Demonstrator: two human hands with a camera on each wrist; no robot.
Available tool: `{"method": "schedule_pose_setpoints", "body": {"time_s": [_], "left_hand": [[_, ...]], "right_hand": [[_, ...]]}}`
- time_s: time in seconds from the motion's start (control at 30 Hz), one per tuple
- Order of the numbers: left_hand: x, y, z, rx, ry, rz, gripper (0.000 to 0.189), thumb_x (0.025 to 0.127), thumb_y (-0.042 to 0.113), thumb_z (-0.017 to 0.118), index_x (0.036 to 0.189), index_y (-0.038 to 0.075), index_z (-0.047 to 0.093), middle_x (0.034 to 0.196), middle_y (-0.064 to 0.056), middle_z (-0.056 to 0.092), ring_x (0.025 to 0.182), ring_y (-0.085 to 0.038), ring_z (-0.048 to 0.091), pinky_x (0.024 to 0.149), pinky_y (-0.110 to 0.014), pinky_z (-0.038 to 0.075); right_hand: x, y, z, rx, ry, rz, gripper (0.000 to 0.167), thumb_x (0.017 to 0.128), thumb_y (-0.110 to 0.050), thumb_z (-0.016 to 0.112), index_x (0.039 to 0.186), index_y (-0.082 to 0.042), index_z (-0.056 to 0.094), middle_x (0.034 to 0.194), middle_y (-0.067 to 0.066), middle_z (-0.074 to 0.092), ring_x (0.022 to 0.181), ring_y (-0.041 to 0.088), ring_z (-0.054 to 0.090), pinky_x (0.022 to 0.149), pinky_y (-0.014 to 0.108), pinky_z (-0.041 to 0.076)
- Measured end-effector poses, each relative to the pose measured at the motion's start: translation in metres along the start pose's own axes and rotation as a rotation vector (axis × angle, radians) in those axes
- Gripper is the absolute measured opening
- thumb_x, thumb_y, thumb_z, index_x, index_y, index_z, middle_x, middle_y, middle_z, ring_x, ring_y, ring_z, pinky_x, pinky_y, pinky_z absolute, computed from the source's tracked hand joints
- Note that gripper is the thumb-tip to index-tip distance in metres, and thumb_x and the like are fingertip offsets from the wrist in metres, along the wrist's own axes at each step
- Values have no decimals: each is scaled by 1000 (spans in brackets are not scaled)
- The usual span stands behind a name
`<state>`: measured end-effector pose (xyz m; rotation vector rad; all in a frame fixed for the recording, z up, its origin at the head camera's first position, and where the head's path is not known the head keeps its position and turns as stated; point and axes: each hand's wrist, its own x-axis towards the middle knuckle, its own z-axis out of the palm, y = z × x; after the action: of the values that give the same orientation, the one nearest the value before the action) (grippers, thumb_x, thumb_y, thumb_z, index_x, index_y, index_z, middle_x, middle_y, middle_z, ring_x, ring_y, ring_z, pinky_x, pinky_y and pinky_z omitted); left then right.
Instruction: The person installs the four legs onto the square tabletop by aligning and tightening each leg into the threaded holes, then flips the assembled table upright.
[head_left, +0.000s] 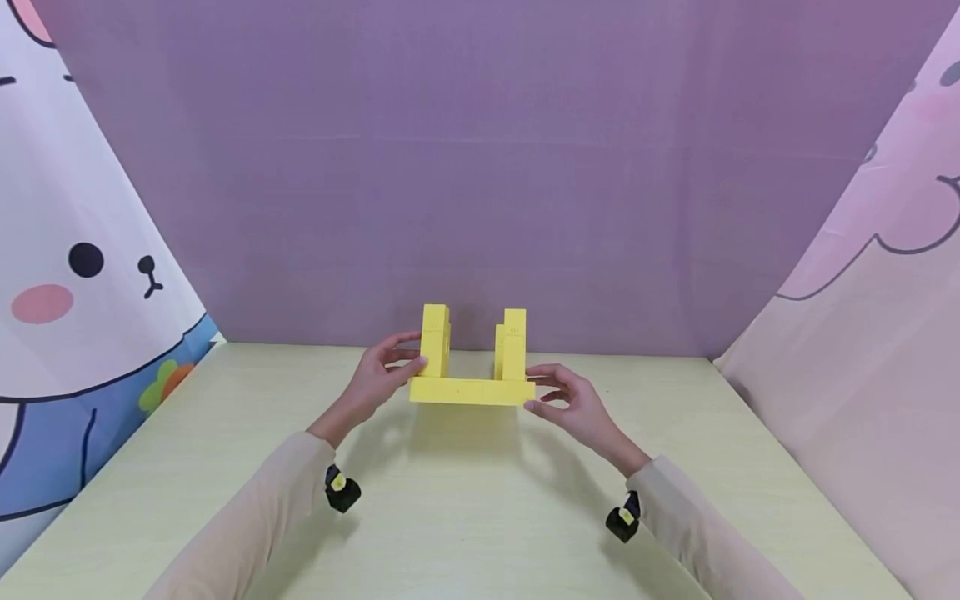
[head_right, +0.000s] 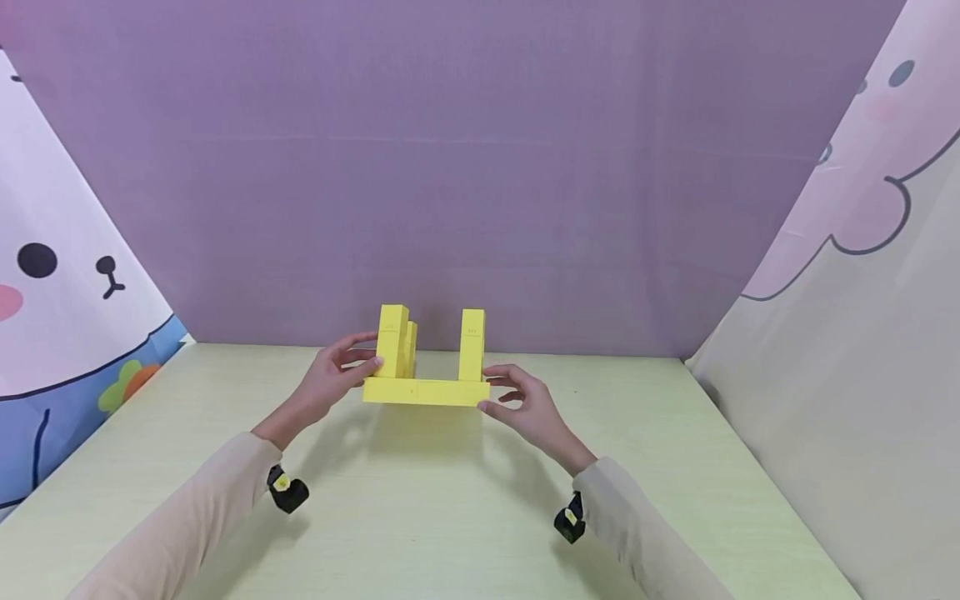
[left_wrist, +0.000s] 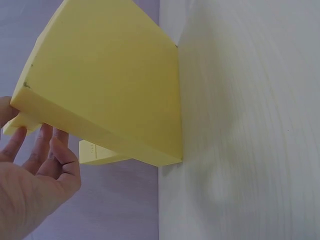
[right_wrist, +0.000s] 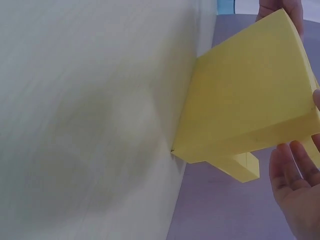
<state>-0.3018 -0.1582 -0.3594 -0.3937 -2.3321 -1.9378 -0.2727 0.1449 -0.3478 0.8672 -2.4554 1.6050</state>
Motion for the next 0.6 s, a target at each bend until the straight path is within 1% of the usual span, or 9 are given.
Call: {"method": "schedule_pose_setpoints", "body": {"time_s": [0.1,0.27,0.33,0.4,0.47,0.6], "left_hand": [[0,2,0,9,3,-9,47,86,21,64,129,14,48,119,-21,57,93,-21,63,70,-25,52],[0,3,-1,19,3,-20,47,86,22,64,130,15,48,119,-20,57,93,-20,63,69,-24,50],[1,3,-1,23,4,-26,48,86,24,64,130,15,47,120,-20,57,95,-21,63,69,-24,49],[1,3,-1,28,4,-31,49,86,25,64,131,15,47,121,-20,56,98,-22,62,69,-24,49],[2,2,-1,29,5,-35,49,86,25,64,131,16,47,122,-19,56,101,-25,61,70,-25,49],[2,2,-1,24,1,-36,49,86,25,64,131,16,47,123,-19,56,106,-28,58,77,-34,51]], "right_hand": [[0,1,1,5,13,-10,45,78,2,68,118,8,51,119,21,56,109,31,54,86,54,46],[-1,4,2,-1,41,-20,43,75,2,70,115,6,54,119,18,58,105,11,55,86,54,46],[-2,4,3,-4,49,-25,42,75,2,71,114,5,55,119,18,58,103,6,54,86,53,46],[-2,4,4,-7,55,-35,42,74,3,71,113,5,55,118,18,58,104,6,54,85,53,47],[-3,4,4,-14,62,-46,41,74,4,71,112,6,56,117,19,58,104,9,54,85,52,47],[-3,3,5,-25,74,-50,39,74,5,70,110,7,56,115,19,59,105,15,55,85,52,47]]}}
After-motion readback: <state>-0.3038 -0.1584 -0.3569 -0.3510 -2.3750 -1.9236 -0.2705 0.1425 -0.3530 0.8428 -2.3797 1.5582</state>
